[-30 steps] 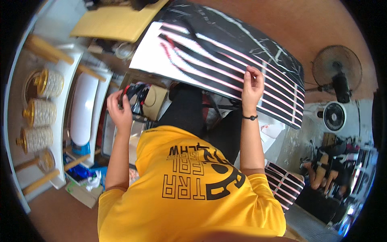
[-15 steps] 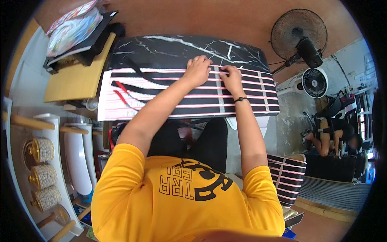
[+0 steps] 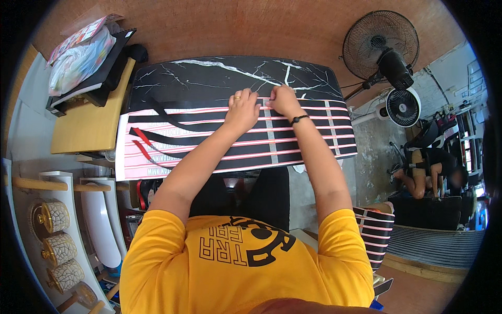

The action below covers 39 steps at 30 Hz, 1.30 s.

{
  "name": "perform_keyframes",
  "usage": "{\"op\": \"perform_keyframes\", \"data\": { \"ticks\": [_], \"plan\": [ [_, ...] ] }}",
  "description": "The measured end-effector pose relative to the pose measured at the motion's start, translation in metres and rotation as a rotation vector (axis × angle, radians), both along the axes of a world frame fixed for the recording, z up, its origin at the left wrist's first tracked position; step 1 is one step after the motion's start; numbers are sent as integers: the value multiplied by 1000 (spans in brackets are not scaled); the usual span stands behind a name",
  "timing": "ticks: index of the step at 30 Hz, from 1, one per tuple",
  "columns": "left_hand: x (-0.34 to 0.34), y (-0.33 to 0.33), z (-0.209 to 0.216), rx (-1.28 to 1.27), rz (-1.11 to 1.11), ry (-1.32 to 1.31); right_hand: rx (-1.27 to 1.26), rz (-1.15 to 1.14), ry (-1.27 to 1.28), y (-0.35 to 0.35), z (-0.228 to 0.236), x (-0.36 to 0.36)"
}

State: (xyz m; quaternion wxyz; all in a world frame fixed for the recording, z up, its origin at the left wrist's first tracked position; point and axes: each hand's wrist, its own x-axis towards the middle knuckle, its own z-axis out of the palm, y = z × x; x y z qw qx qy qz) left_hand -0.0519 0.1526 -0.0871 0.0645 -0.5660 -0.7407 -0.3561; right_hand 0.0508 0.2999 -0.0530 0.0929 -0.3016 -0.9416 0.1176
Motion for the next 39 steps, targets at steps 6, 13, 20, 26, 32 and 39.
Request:
{"op": "perform_keyframes", "data": {
  "ticks": [6, 13, 20, 26, 32, 39],
  "plan": [
    [-14, -16, 11, -146, 45, -125, 52, -197, 286, -66, -5, -5],
    [-58, 53, 40, -532, -272, -351, -179, -337, 467, -66, -14, -1],
    [-78, 81, 54, -871, -549, -383, -119, -331, 523, -65, -25, -1],
    [-75, 77, 54, -776, -611, -171, -195, -374, 603, -70, -26, -2],
    [-75, 71, 40, -659, -596, -167, -351, -305, 701, -69, -23, 10],
    [-64, 47, 51, -348, -503, -180, -561, -194, 588, -45, -18, 25]
  ]
}}
